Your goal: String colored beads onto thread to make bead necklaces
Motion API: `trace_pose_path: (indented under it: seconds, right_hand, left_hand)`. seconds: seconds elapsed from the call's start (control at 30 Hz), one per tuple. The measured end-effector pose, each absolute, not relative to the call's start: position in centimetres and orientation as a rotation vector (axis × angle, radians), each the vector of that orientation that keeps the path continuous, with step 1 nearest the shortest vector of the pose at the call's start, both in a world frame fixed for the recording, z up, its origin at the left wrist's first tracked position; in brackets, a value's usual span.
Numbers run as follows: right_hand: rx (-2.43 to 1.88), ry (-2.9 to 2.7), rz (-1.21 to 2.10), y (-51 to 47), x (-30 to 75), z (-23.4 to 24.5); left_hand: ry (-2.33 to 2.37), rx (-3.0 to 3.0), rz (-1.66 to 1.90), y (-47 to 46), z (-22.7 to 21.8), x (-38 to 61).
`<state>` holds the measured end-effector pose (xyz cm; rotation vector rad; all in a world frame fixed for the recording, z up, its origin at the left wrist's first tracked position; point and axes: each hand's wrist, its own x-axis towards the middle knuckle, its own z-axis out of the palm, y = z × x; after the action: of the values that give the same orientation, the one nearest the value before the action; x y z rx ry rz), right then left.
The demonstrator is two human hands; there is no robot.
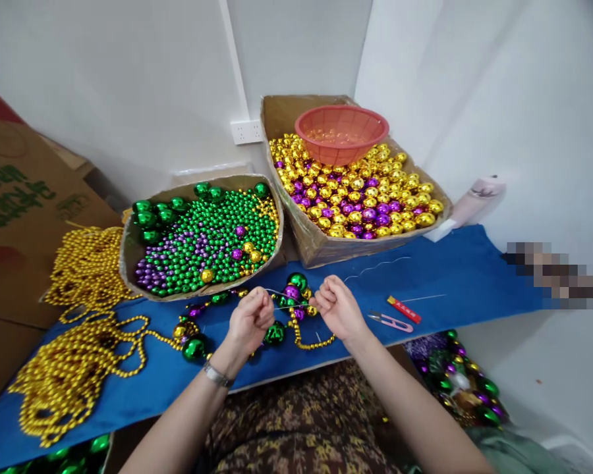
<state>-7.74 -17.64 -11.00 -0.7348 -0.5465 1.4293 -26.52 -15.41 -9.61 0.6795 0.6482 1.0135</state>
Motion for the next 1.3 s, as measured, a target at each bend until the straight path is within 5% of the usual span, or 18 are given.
trace_pose_path:
  seconds: [0.33, 0.57, 1.0, 1.3]
  right_hand:
    - [-1.23, -1.802, 0.813, -18.4, -7.7, -7.9]
    - [-1.212, -1.923, 0.522, -17.8, -7.2, -5.6]
    - [-0.984, -0.958, 1.18, -16.3, -3.3, -6.6]
    - [-0.912, -0.765, 1.293, -15.8, -0.3, -7.1]
  left_hand:
    - [0.783, 1.379, 1.132, -15.4, -6.5, -25.6]
    - [0.578, 1.414, 1.039, -14.1, -7.6, -23.0]
    - [0.436, 1.78, 0.694, -11.4, -9.1, -21.4]
    - [0.292, 2.055, 0.542, -10.1, -7.8, -19.9]
